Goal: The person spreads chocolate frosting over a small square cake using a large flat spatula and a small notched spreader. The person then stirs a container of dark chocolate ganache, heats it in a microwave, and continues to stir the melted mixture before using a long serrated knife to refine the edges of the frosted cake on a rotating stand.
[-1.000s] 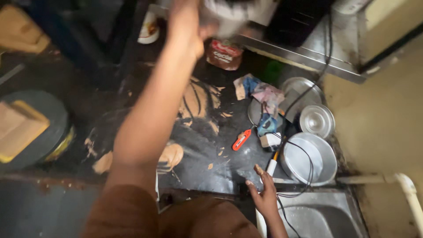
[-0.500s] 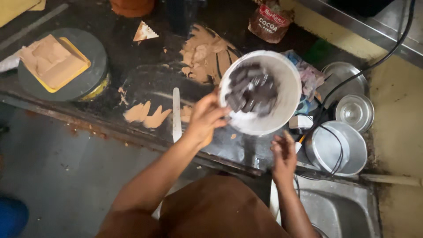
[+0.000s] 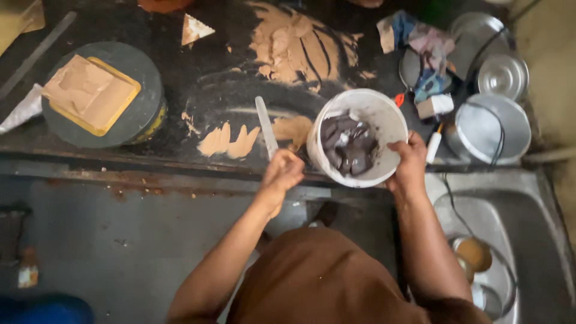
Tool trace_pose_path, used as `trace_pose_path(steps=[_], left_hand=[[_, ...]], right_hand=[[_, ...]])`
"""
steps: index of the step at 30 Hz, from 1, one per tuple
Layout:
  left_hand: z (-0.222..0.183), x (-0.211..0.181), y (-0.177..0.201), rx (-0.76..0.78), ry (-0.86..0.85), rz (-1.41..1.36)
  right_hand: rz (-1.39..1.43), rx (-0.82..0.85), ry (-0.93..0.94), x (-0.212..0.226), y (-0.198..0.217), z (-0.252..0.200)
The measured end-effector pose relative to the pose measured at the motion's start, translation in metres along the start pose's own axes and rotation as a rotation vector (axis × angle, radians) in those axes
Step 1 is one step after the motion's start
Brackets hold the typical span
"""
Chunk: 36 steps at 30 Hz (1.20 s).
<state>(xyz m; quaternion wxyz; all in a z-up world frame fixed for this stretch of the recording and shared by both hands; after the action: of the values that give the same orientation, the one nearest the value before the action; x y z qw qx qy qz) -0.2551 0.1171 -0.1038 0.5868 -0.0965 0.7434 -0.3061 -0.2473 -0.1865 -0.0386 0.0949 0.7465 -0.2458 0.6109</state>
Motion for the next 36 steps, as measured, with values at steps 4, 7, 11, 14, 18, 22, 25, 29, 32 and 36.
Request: trace_pose_path(steps=[4,7,11,14,18,22,25,29,32,36], left_hand=[[0.022,0.004,0.034,-0.174,-0.137,-0.106],[0.025,-0.01,0.033,-0.063,-0.378,0.214],[-0.003,-0.008,0.001,0.021,-0.034,-0.44],[-0.012,-0.027,0.006,-0.032,-0.1,-0.433],[-0.006,-0.015,0.017,-0.021,-0.153,0.089],[0.008,0.004,0.027,-0.016,-0.423,0.237],[0.007,0.022,0.03,-0.003,-0.324,0.086],[-0.002,0.009,0.011,0.003,-0.319,0.029],[-0.024,-0.018,-0.015,0.098,-0.388,0.166],[-0.036,-0.057,-0.033,0.116,-0.438,0.204]], right_hand=[[-0.097,0.006,0.203,-0.031,-0.017,-0.041],[-0.144,0.119,0.053,-0.049,-0.026,-0.062],[0.139,0.248,0.067,-0.028,-0.055,-0.07],[0.322,0.273,-0.114,-0.02,-0.067,-0.11],[0.307,0.351,-0.065,-0.015,-0.067,-0.101],[0.328,0.445,-0.082,-0.011,-0.08,-0.08],[0.2,0.373,-0.009,-0.021,-0.072,-0.098],[0.212,0.424,-0.131,-0.02,-0.071,-0.106],[0.228,0.494,-0.124,-0.01,-0.072,-0.083],[0.151,0.644,-0.118,-0.018,-0.072,-0.115]])
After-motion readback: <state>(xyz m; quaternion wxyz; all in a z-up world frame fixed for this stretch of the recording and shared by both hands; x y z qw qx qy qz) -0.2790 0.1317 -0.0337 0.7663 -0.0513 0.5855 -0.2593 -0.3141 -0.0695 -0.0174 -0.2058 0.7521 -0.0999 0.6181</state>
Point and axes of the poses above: each hand's wrist, its own z-axis towards the middle knuckle, its own y-axis out of the back of the hand, x = y × z, the point moved 2 cm from there along z, towards the middle knuckle, and after that the axes turned 3 degrees about -z, right-handed, at the moved point
